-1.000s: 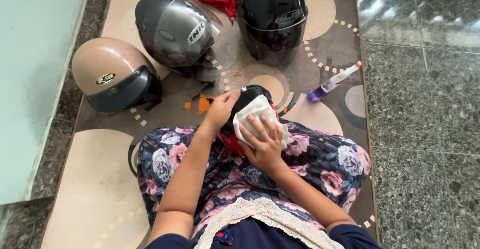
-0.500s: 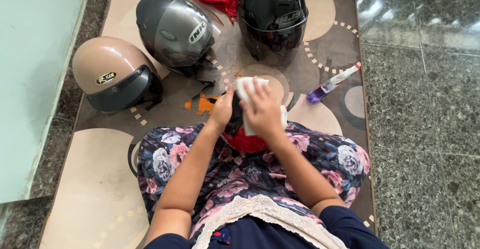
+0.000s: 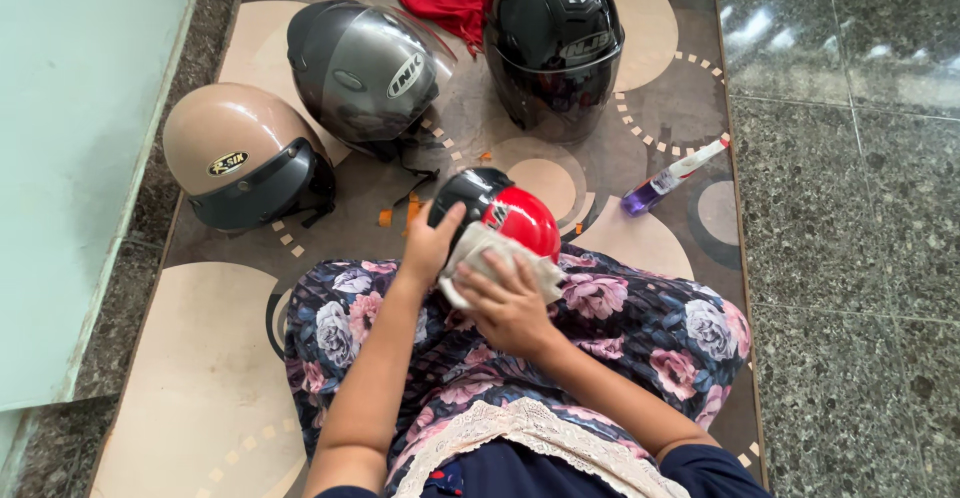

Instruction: The person sits on the floor and wipes a red motorcycle helmet with a white cloth. They rotate the helmet to clean different sides, including the visor and straps, while other helmets remain on the floor nearby.

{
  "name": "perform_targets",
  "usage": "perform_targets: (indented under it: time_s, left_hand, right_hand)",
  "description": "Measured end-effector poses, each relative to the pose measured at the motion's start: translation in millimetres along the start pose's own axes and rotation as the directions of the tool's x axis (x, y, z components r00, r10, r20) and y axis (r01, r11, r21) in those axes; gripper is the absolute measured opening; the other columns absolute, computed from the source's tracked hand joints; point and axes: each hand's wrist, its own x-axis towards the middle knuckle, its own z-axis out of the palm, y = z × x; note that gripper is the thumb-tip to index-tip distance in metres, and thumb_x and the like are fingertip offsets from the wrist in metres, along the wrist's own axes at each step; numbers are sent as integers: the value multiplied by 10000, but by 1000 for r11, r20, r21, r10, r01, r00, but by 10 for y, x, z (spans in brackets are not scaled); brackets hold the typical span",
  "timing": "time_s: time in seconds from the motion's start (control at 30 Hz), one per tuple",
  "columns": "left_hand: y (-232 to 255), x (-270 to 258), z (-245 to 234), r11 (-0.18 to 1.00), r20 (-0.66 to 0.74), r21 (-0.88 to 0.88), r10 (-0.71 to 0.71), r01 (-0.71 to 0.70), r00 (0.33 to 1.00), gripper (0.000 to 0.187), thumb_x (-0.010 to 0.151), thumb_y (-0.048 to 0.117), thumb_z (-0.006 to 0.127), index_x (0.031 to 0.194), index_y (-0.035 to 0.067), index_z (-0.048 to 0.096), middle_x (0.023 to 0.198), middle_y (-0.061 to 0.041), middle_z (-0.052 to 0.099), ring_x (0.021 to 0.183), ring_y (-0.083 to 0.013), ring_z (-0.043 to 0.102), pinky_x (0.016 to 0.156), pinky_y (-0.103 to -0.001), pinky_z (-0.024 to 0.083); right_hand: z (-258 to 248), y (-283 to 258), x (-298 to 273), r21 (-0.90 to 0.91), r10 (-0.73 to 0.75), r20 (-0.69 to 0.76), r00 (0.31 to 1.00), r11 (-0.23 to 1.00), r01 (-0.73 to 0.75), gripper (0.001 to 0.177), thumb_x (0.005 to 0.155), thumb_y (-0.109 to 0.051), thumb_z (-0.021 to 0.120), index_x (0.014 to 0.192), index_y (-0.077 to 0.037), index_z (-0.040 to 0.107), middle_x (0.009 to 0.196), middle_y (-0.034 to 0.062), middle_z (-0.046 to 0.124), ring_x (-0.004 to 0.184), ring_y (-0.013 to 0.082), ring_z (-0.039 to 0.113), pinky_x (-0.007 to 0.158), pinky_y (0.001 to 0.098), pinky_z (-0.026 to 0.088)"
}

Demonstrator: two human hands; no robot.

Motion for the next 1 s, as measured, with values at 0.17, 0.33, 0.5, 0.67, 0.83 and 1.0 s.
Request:
perform_targets:
  time_s: [0.17,0.33,0.5,0.67,0.83,1.0]
  left_hand:
    - [18,-353,100,998,52,-29,59,-57,997,300,973,222,721,1148,-20,697,996,-40,724,861,-99,648,775,-260,548]
    - [155,-483,187,998,15,-5,57,-57,998,294,948,224,716,1125,-9,696,971,-16,734,848,-84,665,762,-243,555]
    - [150,-474,243,990,-50,78,121,-117,991,278,965,233,720,1077,-22,723,919,-34,733,808,-96,655,741,-247,546]
    - [129,-446,112,996,-67,-8,92,-93,993,296,961,252,719,1083,-18,724,942,-20,737,816,-91,659,746,-247,547]
    - [102,-467,-114,998,-18,-59,10,-11,1000,311,955,247,724,1110,-22,717,971,-25,733,841,-96,662,765,-248,552]
    - [83,-544,-246,999,69,9,-45,44,997,354,929,262,734,1137,-24,713,964,-28,735,839,-95,668,760,-244,555]
  right_hand:
    - [-246,355,201,182,225,-143,964,963,-198,414,940,-273,631,1326,-143,707,1467,74,611,1461,321,447,1210,506,243]
    - [-175,869,300,571,488,-53,871,731,-374,386,1040,-268,576,1323,-20,660,1420,167,647,1364,339,570,1157,450,395]
    - [-91,1031,169,636,628,81,774,565,-525,423,996,-287,611,1308,-6,654,1264,173,703,1210,321,651,1058,373,481]
    - [-43,815,-218,600,453,-183,873,755,-266,450,1039,-242,636,1397,29,607,1454,195,593,1359,366,535,1144,432,392]
    - [0,1017,-577,792,887,291,358,-14,-610,357,1087,-301,625,1267,2,677,1177,251,662,936,286,659,849,430,507]
    - [-457,1141,-529,994,822,105,560,-84,-65,330,1039,-285,561,1288,-75,609,1178,94,692,1020,186,700,893,340,589]
